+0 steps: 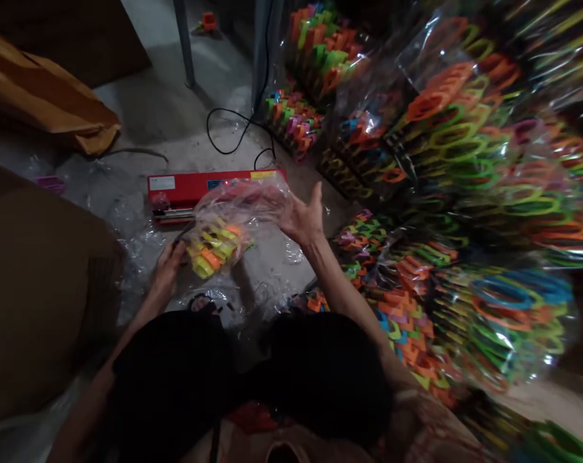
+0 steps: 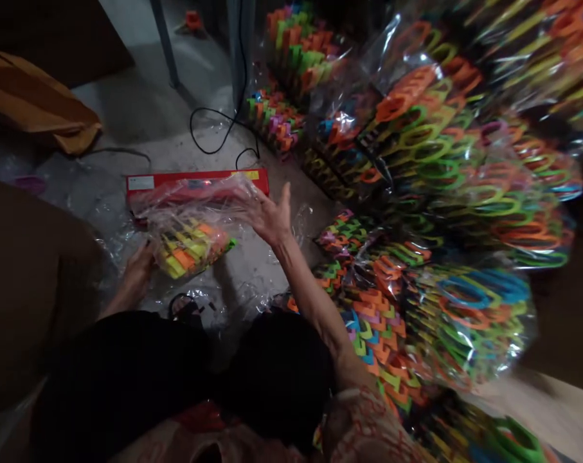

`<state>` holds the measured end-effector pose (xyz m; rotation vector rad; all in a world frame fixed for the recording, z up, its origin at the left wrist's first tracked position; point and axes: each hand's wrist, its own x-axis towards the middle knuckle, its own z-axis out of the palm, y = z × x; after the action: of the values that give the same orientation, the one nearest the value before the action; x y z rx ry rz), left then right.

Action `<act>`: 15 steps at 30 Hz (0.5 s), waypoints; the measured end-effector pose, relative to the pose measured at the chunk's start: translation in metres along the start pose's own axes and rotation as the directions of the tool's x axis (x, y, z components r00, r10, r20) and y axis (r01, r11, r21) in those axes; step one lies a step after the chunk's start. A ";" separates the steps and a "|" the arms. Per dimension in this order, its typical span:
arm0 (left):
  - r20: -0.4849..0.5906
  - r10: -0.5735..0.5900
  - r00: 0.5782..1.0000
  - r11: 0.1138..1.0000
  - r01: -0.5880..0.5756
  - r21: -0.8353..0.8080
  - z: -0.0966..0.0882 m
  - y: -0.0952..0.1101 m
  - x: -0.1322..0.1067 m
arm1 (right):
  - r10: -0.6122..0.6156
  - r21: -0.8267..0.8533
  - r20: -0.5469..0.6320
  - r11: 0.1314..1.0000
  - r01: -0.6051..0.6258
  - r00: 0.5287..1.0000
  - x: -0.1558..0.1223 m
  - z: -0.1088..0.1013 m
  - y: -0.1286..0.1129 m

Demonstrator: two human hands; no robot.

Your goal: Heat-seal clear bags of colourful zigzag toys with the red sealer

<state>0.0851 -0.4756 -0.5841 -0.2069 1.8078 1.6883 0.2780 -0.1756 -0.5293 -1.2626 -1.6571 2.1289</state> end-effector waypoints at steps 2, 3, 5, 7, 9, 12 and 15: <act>-0.079 -0.010 0.997 1.000 0.010 0.000 0.003 -0.005 -0.008 | 0.080 0.050 -0.015 0.996 -0.080 0.997 0.005 0.008 0.021; -0.113 -0.010 0.994 1.000 0.010 -0.003 0.004 -0.006 -0.011 | 0.109 0.042 -0.013 0.993 -0.108 0.994 0.009 0.017 0.031; -0.147 -0.024 0.989 1.000 0.022 -0.011 0.005 -0.006 -0.014 | 0.094 0.000 0.039 0.996 -0.094 0.995 0.018 0.039 0.049; -0.152 -0.044 0.987 0.999 0.041 -0.023 0.005 -0.004 -0.015 | 0.005 -0.011 0.108 1.000 -0.004 0.994 0.027 0.059 0.060; -0.164 -0.068 0.984 0.996 0.057 -0.069 0.007 -0.003 -0.014 | -0.061 -0.043 0.106 0.997 0.066 0.992 0.035 0.072 0.064; -0.167 -0.086 0.982 0.979 0.053 -0.195 0.010 -0.005 -0.011 | -0.075 -0.136 0.047 0.987 0.081 0.996 0.045 0.076 0.064; -0.167 -0.148 0.975 0.939 0.086 -0.333 0.013 -0.013 -0.008 | -0.079 -0.165 0.056 0.982 0.087 0.995 0.053 0.071 0.058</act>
<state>0.1021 -0.4682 -0.5897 -0.6251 1.5991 1.9252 0.2160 -0.2176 -0.6045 -1.1700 -1.9093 2.0238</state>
